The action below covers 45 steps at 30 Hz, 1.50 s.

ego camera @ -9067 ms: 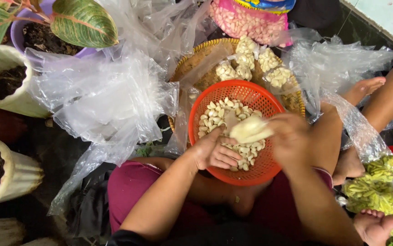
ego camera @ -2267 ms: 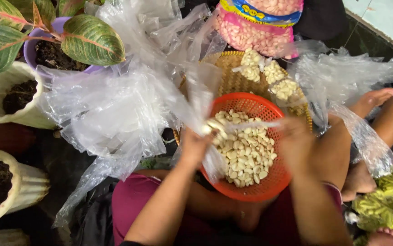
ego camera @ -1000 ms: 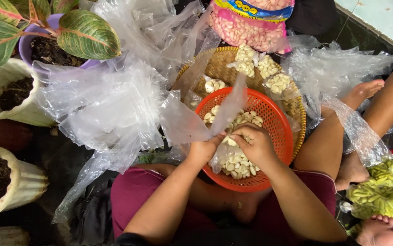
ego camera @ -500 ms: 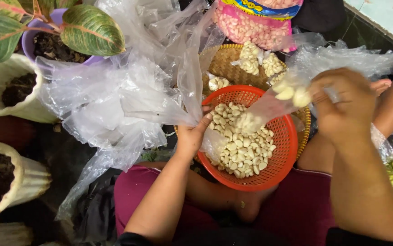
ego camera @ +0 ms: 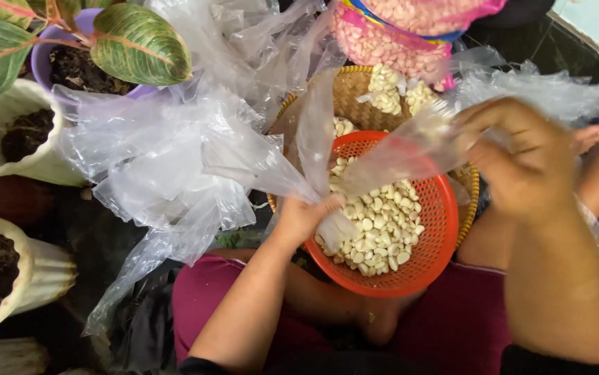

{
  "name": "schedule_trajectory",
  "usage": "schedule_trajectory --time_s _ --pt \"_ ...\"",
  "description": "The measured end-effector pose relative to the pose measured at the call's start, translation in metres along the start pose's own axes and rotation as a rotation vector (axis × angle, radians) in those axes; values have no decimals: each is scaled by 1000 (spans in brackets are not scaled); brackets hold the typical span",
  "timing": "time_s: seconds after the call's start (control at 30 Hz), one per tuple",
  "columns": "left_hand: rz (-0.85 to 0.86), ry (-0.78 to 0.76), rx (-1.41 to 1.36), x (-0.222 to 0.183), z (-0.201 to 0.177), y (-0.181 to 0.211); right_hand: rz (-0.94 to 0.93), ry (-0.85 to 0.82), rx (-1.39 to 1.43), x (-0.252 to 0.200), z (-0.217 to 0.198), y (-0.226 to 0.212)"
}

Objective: The person scoops peeled garlic cloves from a large basket into small plastic bags by hand and using a large spoon.

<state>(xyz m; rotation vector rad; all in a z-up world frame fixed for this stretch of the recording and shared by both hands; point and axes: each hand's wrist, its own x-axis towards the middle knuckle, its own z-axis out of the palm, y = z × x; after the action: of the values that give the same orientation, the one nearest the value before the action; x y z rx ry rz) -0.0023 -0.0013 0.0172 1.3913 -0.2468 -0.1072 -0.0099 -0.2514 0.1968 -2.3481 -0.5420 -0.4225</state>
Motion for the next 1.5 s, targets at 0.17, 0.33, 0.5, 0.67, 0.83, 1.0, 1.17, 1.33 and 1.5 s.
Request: schedule_trajectory --time_s 0.17,0.33,0.5,0.67,0.83,1.0,1.17,1.33,1.5 --pt "-109 -26 -91 3 34 11 176 -167 837 2 85 6" --pt "-254 123 -6 -1 23 -84 394 -127 623 39 98 109" --pt "-323 268 -138 19 14 -41 732 -339 -308 -3 120 274" --pt "-337 289 -393 29 14 -52 1113 -398 -59 27 109 179" --pt "-360 281 -402 35 19 -61 1316 -374 106 35 109 193" --pt "-441 296 -287 34 21 -63 1298 -392 158 20 114 226" --pt "-367 269 -111 28 8 -44 829 17 367 18 131 291" --pt "-313 181 16 26 13 -33 591 -97 330 25 97 183" --pt "-214 -37 -1 12 16 21 558 -178 815 -17 94 85"
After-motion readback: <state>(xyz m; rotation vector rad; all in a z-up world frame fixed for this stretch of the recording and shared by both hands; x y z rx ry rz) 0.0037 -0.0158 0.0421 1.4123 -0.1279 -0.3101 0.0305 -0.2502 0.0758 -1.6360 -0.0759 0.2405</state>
